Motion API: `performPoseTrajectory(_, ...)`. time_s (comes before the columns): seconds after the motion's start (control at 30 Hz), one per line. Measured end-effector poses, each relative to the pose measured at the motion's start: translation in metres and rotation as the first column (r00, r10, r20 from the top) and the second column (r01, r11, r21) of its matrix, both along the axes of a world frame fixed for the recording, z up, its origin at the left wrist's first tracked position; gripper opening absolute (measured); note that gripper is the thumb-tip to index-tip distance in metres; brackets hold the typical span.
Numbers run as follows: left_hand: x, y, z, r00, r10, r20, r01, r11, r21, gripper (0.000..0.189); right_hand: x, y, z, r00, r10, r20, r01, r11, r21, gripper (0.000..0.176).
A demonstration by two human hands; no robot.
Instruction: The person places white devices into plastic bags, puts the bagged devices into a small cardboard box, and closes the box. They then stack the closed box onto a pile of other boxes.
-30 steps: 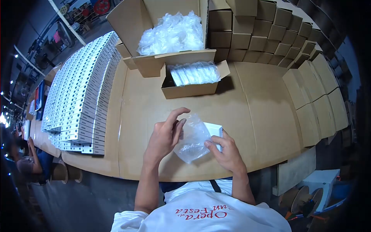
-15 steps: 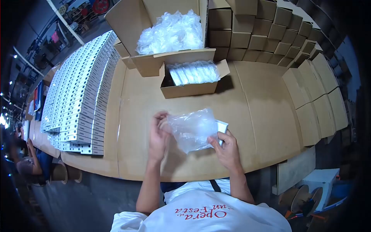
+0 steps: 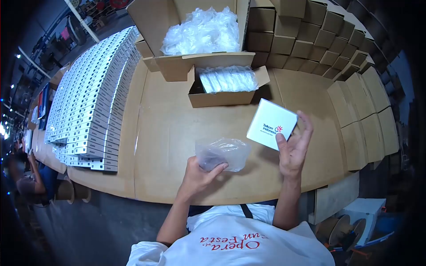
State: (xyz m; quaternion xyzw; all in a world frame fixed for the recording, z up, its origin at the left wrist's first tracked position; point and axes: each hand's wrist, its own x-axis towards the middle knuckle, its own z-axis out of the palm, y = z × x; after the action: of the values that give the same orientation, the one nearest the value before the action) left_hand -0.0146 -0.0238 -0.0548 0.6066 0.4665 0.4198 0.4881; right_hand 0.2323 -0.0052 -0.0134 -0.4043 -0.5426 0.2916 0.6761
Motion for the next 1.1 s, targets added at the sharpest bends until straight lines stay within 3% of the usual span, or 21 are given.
performPoseTrajectory(0.07, 0.002, -0.003, -0.003, 1.0, -0.004, 0.008, 0.004, 1.0, -0.008, 0.027, 0.005, 0.006, 0.005, 0.996, 0.045, 0.076, -0.052, 0.994, 0.094, 0.053)
performPoseTrajectory(0.1, 0.003, -0.004, -0.005, 1.0, -0.011, 0.009, 0.011, 1.0, -0.013, 0.027, -0.002, 0.006, 0.01, 0.997, 0.067, -0.025, -0.065, 0.995, 0.072, 0.04)
performPoseTrajectory(0.2, 0.003, -0.007, -0.008, 1.0, -0.022, -0.02, 0.022, 1.0, -0.012, 0.027, -0.008, 0.009, 0.017, 0.978, 0.171, 0.118, -0.179, 0.982, 0.064, 0.029)
performPoseTrajectory(0.23, 0.003, -0.008, -0.009, 0.999, -0.027, -0.036, 0.027, 1.0, -0.008, 0.027, -0.02, 0.008, 0.024, 0.99, 0.139, 0.038, -0.14, 0.989, 0.044, 0.017)
performPoseTrajectory(0.37, 0.003, -0.009, -0.007, 0.998, -0.036, -0.053, 0.037, 0.999, 0.013, 0.027, -0.025, 0.009, 0.026, 0.965, 0.184, 0.188, -0.197, 0.979, 0.054, 0.007)
performPoseTrajectory(0.63, 0.003, -0.006, -0.003, 0.997, -0.028, -0.066, 0.029, 1.0, 0.012, 0.029, -0.025, 0.012, 0.043, 0.844, 0.31, 0.438, -0.325, 0.945, -0.044, 0.02)
performPoseTrajectory(0.8, 0.007, -0.006, -0.005, 0.997, -0.035, -0.064, 0.034, 0.999, -0.015, 0.032, -0.035, 0.013, 0.041, 0.862, 0.34, 0.377, -0.33, 0.939, -0.092, 0.015)
performPoseTrajectory(0.97, 0.008, -0.006, -0.012, 1.0, -0.007, -0.019, 0.006, 1.0, -0.025, 0.033, -0.04, 0.014, 0.034, 0.87, 0.415, 0.268, -0.409, 0.909, -0.079, 0.052)
performPoseTrajectory(1.1, 0.007, -0.003, -0.011, 1.0, 0.0, 0.013, 0.001, 0.999, -0.04, 0.035, -0.038, 0.015, 0.026, 0.858, 0.431, 0.279, -0.422, 0.901, -0.095, 0.053)
